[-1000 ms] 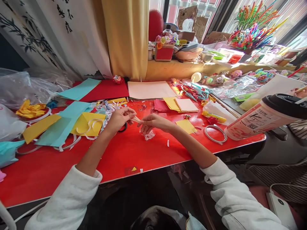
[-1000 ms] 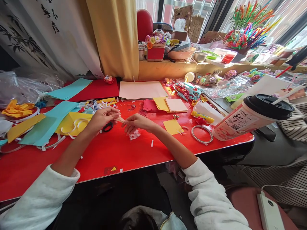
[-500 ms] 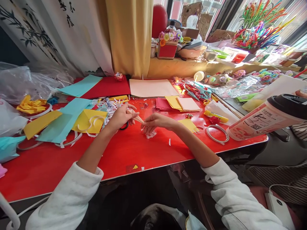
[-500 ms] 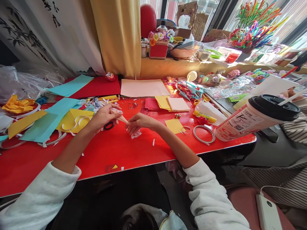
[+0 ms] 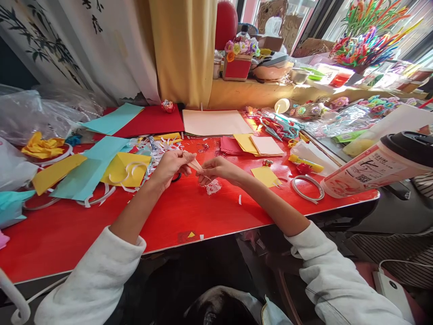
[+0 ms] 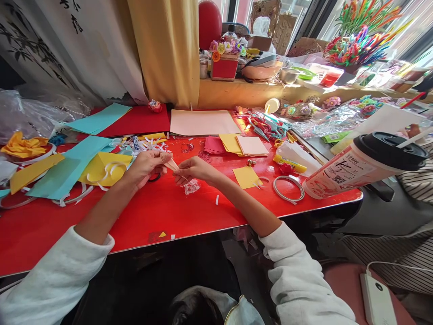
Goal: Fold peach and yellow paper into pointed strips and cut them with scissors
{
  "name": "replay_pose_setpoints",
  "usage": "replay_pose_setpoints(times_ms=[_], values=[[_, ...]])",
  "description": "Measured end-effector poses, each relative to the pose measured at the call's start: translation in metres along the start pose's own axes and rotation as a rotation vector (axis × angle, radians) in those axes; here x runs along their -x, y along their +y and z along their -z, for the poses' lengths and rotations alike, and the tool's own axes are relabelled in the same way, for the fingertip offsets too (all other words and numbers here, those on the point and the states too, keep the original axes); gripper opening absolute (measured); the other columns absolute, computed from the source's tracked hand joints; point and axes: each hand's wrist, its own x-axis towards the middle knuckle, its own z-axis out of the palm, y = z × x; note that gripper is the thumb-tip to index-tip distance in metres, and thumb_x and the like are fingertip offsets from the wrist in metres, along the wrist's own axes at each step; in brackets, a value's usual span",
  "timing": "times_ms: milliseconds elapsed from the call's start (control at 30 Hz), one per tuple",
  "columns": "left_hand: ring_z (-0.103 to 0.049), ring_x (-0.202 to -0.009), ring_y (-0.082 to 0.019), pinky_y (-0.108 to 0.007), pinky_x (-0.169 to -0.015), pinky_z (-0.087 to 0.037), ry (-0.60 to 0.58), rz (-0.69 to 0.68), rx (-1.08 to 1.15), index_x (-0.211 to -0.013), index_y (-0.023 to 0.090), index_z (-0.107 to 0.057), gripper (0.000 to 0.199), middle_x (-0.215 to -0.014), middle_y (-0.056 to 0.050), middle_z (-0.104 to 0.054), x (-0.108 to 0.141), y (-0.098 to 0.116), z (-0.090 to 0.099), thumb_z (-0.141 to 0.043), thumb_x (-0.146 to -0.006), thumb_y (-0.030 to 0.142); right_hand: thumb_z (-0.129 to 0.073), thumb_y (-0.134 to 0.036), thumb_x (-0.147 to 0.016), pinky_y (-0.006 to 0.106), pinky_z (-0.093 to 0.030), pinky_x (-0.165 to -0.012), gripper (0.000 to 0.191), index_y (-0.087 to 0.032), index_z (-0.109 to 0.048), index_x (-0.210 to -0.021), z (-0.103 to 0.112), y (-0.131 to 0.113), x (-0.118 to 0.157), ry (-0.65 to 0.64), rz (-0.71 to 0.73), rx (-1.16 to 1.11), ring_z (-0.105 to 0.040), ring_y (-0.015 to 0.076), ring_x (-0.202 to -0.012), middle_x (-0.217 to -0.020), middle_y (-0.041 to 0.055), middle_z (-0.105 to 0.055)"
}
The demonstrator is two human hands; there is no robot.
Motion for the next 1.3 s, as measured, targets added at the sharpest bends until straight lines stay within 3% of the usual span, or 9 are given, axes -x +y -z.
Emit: replay_pose_setpoints(times_ms=[267, 367, 467, 567, 767, 1000, 1167, 1300], values=[[-0.053, -0.038, -0.009, -0.018, -0.037, -0.042, 0.078, -0.085, 0.026, -0.070, 0.012, -0.055, 0.038, -0.051, 0.000, -0.057, -0.003, -0.002, 0.001, -0.061, -0.069, 0.049, -0.060, -0.030, -0.076, 0.027, -0.053, -0.067, 0.022, -0.008, -0.062, -0.078, 0.000, 0.000, -0.002, 0.031, -0.013, -0.038, -0.065, 0.0133, -0.064, -0.073, 0.0090, -0.067], [-0.059, -0.050, -0.012, -0.021, -0.045, -0.047, 0.009, -0.063, 0.040, -0.073, 0.012, -0.056, 0.042, -0.061, -0.003, -0.061, -0.001, 0.001, 0.000, -0.056, -0.071, 0.054, -0.060, -0.030, -0.077, 0.027, -0.053, -0.067, 0.022, -0.008, -0.062, -0.076, 0.000, 0.001, -0.002, 0.047, -0.004, -0.034, -0.065, 0.0135, -0.064, -0.073, 0.0093, -0.067], [-0.060, -0.060, -0.012, -0.020, -0.051, -0.047, -0.079, -0.052, -0.036, -0.071, 0.012, -0.057, 0.036, -0.067, -0.005, -0.064, -0.001, 0.001, -0.001, -0.066, -0.065, 0.046, -0.060, -0.028, -0.077, 0.026, -0.054, -0.065, 0.021, -0.008, -0.062, -0.078, -0.002, 0.002, -0.003, 0.059, -0.018, -0.057, -0.065, 0.0133, -0.064, -0.073, 0.0093, -0.068], [-0.057, -0.054, -0.010, -0.018, -0.047, -0.042, -0.004, -0.074, -0.087, -0.069, 0.011, -0.058, 0.031, -0.063, -0.004, -0.063, -0.001, -0.003, -0.002, -0.069, -0.063, 0.039, -0.060, -0.029, -0.077, 0.025, -0.053, -0.065, 0.022, -0.008, -0.062, -0.083, -0.002, 0.003, -0.003, 0.037, -0.035, -0.082, -0.066, 0.0128, -0.066, -0.076, 0.0093, -0.068], [-0.053, -0.047, -0.007, -0.017, -0.045, -0.038, 0.099, -0.148, -0.069, -0.065, 0.012, -0.060, 0.021, -0.060, -0.001, -0.061, -0.001, -0.004, -0.003, -0.068, -0.063, 0.031, -0.063, -0.033, -0.073, 0.024, -0.053, -0.069, 0.027, -0.008, -0.063, -0.081, 0.003, 0.003, 0.000, -0.123, -0.048, -0.031, -0.066, 0.0134, -0.071, -0.081, 0.0113, -0.069], [-0.053, -0.044, -0.009, -0.019, -0.043, -0.039, 0.167, -0.157, -0.014, -0.068, 0.012, -0.060, 0.020, -0.060, -0.002, -0.061, -0.001, -0.005, -0.004, -0.067, -0.064, 0.030, -0.058, -0.030, -0.079, 0.022, -0.053, -0.059, 0.022, -0.008, -0.061, -0.081, -0.004, -0.001, 0.001, 0.029, -0.005, 0.042, -0.064, 0.0114, -0.059, -0.068, 0.0066, -0.066], [-0.051, -0.046, -0.008, -0.018, -0.043, -0.037, 0.148, -0.240, -0.085, -0.064, 0.013, -0.057, 0.021, -0.058, 0.000, -0.058, -0.002, -0.005, -0.001, -0.066, -0.065, 0.032, -0.052, -0.039, -0.081, 0.024, -0.053, -0.068, 0.034, -0.009, -0.060, -0.096, 0.004, -0.001, 0.002, -0.166, -0.008, 0.017, -0.065, 0.0105, -0.066, -0.083, 0.0092, -0.068], [-0.048, -0.044, -0.007, -0.019, -0.042, -0.034, 0.122, -0.240, -0.087, -0.062, 0.014, -0.057, 0.022, -0.057, 0.001, -0.055, -0.002, -0.003, -0.002, -0.068, -0.064, 0.032, -0.058, -0.041, -0.076, 0.024, -0.053, -0.066, 0.034, -0.008, -0.062, -0.084, 0.004, -0.003, 0.004, -0.166, -0.011, 0.030, -0.065, 0.0109, -0.065, -0.080, 0.0099, -0.068]])
